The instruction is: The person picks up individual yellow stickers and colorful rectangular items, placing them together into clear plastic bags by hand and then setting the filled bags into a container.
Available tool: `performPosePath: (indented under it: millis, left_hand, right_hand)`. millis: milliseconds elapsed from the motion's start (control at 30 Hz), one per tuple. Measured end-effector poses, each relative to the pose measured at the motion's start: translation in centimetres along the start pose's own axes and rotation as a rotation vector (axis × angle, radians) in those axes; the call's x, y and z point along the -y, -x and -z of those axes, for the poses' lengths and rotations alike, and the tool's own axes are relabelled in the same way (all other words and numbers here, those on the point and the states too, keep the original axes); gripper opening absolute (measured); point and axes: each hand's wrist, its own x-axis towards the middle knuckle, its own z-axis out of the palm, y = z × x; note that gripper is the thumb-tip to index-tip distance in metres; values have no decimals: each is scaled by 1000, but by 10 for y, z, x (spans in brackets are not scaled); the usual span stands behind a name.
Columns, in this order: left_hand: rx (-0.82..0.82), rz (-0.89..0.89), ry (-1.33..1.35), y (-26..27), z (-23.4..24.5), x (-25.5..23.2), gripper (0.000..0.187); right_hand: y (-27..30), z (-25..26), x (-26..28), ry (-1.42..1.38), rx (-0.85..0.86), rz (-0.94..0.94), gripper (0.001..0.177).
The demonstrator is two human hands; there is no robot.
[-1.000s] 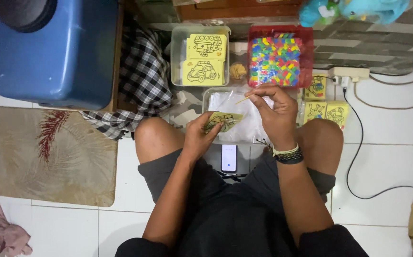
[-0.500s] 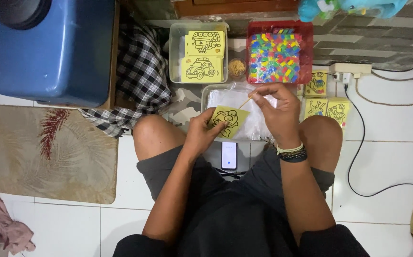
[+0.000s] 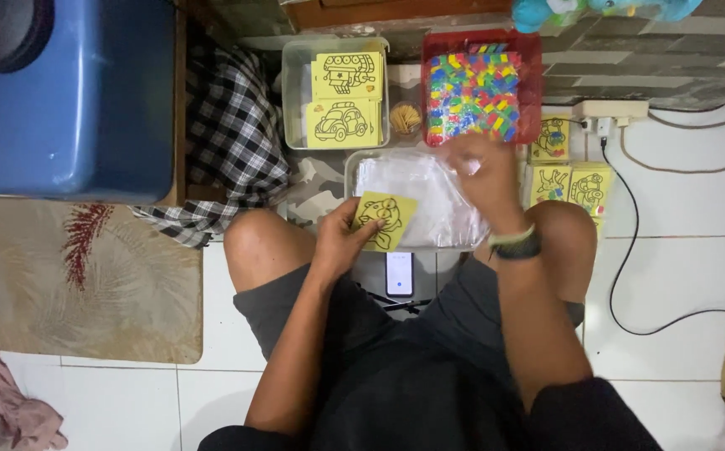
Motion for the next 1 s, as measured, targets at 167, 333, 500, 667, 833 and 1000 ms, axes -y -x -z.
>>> performPosePath:
  millis: [167, 333, 500, 667, 833, 1000]
  left_hand:
    - [-17, 33, 16, -6, 2, 2, 37]
    - [-15, 19, -7, -13, 0, -2, 37]
    - [-47, 40, 8, -15, 6, 0, 38]
    - [-55, 47, 23, -20, 10, 7, 31]
    - [-49, 53, 49, -21, 3, 2, 31]
    - [-34, 48, 53, -21, 1, -5, 27]
  right_hand:
    - [-60, 27, -87, 382, -57, -77, 16]
    - [-78, 7, -168, 754, 160, -40, 27]
    - [-76, -3, -185, 865, 269, -259, 28]
    - [-75, -3, -190, 858, 246, -276, 13]
    - [-69, -7, -183, 808, 215, -211, 46]
    - [-71, -13, -221, 919, 98, -98, 5]
